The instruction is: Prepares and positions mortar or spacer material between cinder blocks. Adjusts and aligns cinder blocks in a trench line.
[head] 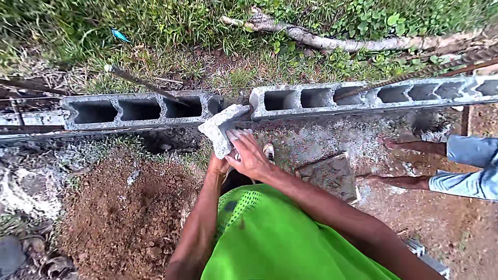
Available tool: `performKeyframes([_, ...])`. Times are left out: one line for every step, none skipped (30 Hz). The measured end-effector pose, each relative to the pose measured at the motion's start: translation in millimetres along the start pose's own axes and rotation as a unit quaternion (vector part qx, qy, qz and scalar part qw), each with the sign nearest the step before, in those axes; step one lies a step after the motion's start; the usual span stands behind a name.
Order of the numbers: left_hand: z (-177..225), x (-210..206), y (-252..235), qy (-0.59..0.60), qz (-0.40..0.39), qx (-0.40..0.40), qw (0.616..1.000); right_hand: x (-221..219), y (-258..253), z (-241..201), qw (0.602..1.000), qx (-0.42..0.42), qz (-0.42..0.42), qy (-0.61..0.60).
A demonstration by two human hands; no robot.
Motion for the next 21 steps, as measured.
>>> performKeyframes([0.7, 2.5, -1.1, 0.000, -0.016, 0.000, 1.000, 2.2, 3.3, 0.0, 1.000, 0.004, -0.008, -0.007])
performKeyframes([1.7, 4.4, -1.6, -0.007, -0.021, 0.002, 1.000, 4.2, 6.9, -0.2, 1.000, -0.003, -0.023, -0.020])
performKeyframes([3.6, 5.1, -1.6, -0.018, -0.017, 0.005, 1.000, 6.4, 10.5, -1.0, 0.998, -0.017, -0.041, -0.042])
performKeyframes([7.3, 2.5, -0.3, -0.035, -0.014, 0.009, 0.999, 9.1, 13.7, -2.3, 0.995, -0.039, -0.062, -0.070])
performKeyframes([11.5, -1.1, 1.4, -0.053, -0.011, 0.015, 0.998, 11.9, 15.8, -3.8, 0.990, -0.063, -0.079, -0.098])
performKeyframes([16.1, -4.7, 3.3, -0.076, -0.012, 0.021, 0.997, 15.3, 16.4, -5.4, 0.985, -0.087, -0.092, -0.120])
performKeyframes([21.1, -9.2, 4.6, -0.095, -0.012, 0.020, 0.995, 18.8, 15.9, -7.1, 0.980, -0.110, -0.103, -0.134])
performKeyframes([27.1, -15.8, 5.3, -0.116, -0.015, 0.014, 0.993, 21.7, 14.5, -8.6, 0.976, -0.129, -0.103, -0.140])
performKeyframes([34.7, -25.3, 6.8, -0.134, -0.017, 0.003, 0.991, 23.7, 12.9, -9.9, 0.976, -0.141, -0.094, -0.137])
performKeyframes([40.6, -33.5, 7.7, -0.150, -0.024, -0.009, 0.988, 25.4, 11.4, -10.7, 0.977, -0.150, -0.083, -0.127])
performKeyframes([44.3, -39.7, 6.9, -0.164, -0.039, -0.021, 0.985, 27.8, 9.3, -11.4, 0.977, -0.161, -0.071, -0.120])
performKeyframes([45.5, -42.1, 3.0, -0.172, -0.056, -0.036, 0.983, 30.8, 6.6, -12.0, 0.977, -0.173, -0.058, -0.111])
performKeyframes([44.8, -41.6, -2.5, -0.173, -0.072, -0.044, 0.981, 34.0, 3.0, -12.8, 0.977, -0.184, -0.044, -0.101])
performKeyframes([43.1, -40.4, -7.7, -0.179, -0.084, -0.043, 0.979, 36.6, -0.6, -13.0, 0.975, -0.197, -0.038, -0.090])
performKeyframes([41.0, -38.8, -12.7, -0.186, -0.086, -0.035, 0.978, 38.4, -4.5, -13.2, 0.974, -0.212, -0.040, -0.075])
performKeyframes([38.9, -36.9, -17.7, -0.187, -0.087, -0.030, 0.978, 39.4, -9.2, -13.6, 0.971, -0.228, -0.044, -0.062])
performKeyframes([36.7, -34.8, -23.0, -0.187, -0.090, -0.026, 0.978, 39.9, -14.8, -14.2, 0.968, -0.242, -0.049, -0.050])
performKeyframes([34.1, -31.9, -28.2, -0.188, -0.093, -0.024, 0.978, 40.5, -21.4, -14.8, 0.964, -0.256, -0.059, -0.041])
performKeyframes([30.5, -27.5, -32.1, -0.188, -0.096, -0.020, 0.977, 41.5, -28.9, -15.6, 0.961, -0.266, -0.067, -0.032])
performKeyframes([27.0, -21.7, -34.1, -0.189, -0.100, -0.019, 0.977, 42.1, -36.8, -16.8, 0.960, -0.270, -0.068, -0.021])
performKeyframes([25.7, -16.9, -35.9, -0.183, -0.099, -0.021, 0.978, 41.7, -44.7, -18.5, 0.961, -0.268, -0.066, -0.013])
Point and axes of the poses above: each hand's wrist, its own y-axis away from the middle knuckle, its own x-axis out of the back of the hand, z = x × y, the point moved 6 cm from there along -y, towards the middle knuckle, and after that the axes turned 6 degrees about -z, right-handed, at the moved point
